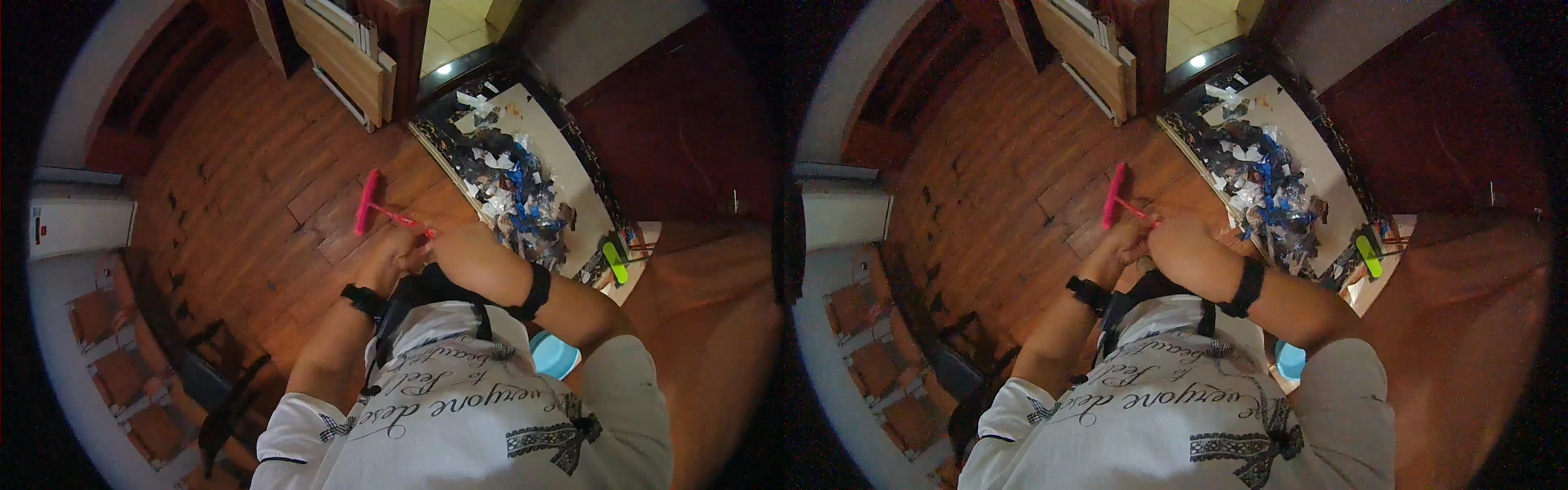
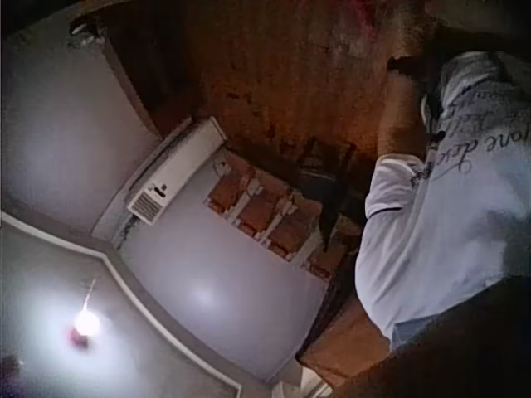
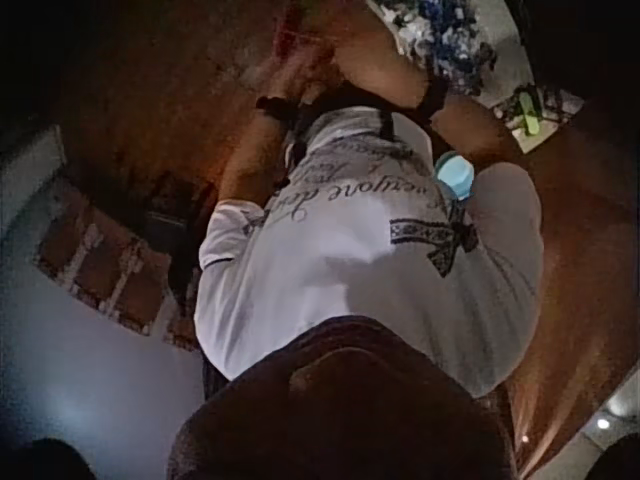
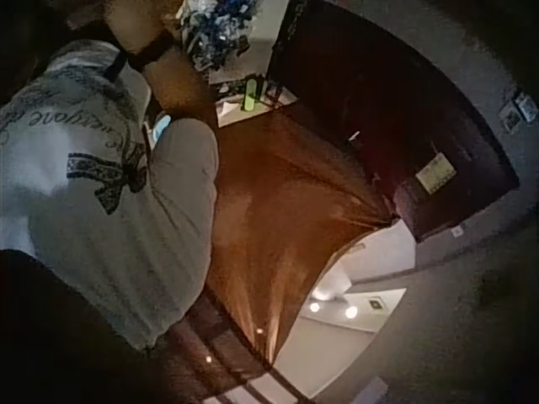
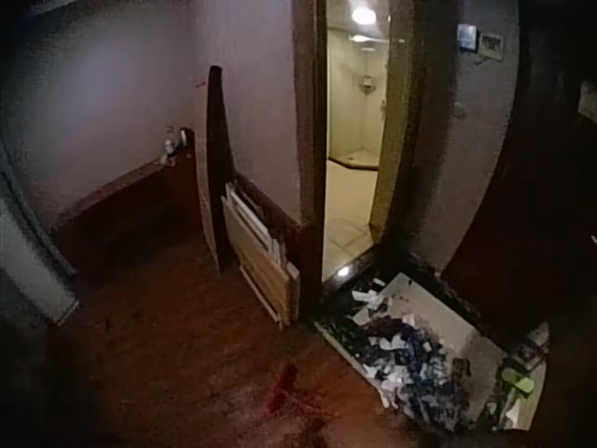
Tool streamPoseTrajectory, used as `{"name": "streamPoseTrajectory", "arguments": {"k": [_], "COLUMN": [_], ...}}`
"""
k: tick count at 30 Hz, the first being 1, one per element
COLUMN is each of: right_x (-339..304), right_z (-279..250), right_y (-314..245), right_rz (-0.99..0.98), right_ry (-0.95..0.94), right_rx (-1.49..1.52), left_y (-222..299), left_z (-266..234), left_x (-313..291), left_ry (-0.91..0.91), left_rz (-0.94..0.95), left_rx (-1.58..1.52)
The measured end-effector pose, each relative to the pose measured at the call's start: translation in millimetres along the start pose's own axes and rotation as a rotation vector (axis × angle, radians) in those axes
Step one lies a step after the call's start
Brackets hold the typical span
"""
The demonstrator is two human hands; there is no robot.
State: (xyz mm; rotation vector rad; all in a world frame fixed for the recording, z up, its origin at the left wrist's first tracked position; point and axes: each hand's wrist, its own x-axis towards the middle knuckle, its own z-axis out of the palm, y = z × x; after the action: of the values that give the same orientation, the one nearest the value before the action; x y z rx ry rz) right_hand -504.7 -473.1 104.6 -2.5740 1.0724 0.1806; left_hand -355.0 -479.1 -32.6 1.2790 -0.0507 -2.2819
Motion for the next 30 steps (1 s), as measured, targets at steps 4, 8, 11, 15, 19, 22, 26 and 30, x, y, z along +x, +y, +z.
{"name": "streamPoseTrajectory", "arguments": {"k": [4,8,11,15,19,22,26,30], "right_x": [10.7,12.9,8.1,-4.6,-53.8,-106.8,-169.9,-195.6], "right_z": [-7.1,29.2,41.5,114.4,135.9,116.6,119.3,114.8], "right_y": [-27.2,-20.8,-13.1,34.5,114.4,175.6,280.8,336.8], "right_rz": [-0.097,-0.032,-0.087,0.246,0.162,0.176,0.276,0.275], "right_ry": [0.093,0.100,0.214,0.170,-0.017,0.084,0.034,-0.118], "right_rx": [-0.055,0.017,0.112,0.411,0.164,0.164,0.387,0.311], "left_y": [-5.2,-12.4,-37.0,-57.7,-78.8,-111.0,-147.6,-167.1], "left_z": [-26.5,-41.5,-86.8,-46.5,33.4,71.2,147.3,159.8], "left_x": [-10.9,0.3,37.5,66.7,102.1,153.0,223.1,274.6], "left_ry": [0.045,0.088,0.105,0.173,0.323,0.467,0.206,-0.019], "left_rz": [0.207,0.150,0.212,0.166,0.109,0.057,0.213,0.592], "left_rx": [-0.142,-0.177,-0.289,-0.101,0.219,0.067,0.491,1.186]}}
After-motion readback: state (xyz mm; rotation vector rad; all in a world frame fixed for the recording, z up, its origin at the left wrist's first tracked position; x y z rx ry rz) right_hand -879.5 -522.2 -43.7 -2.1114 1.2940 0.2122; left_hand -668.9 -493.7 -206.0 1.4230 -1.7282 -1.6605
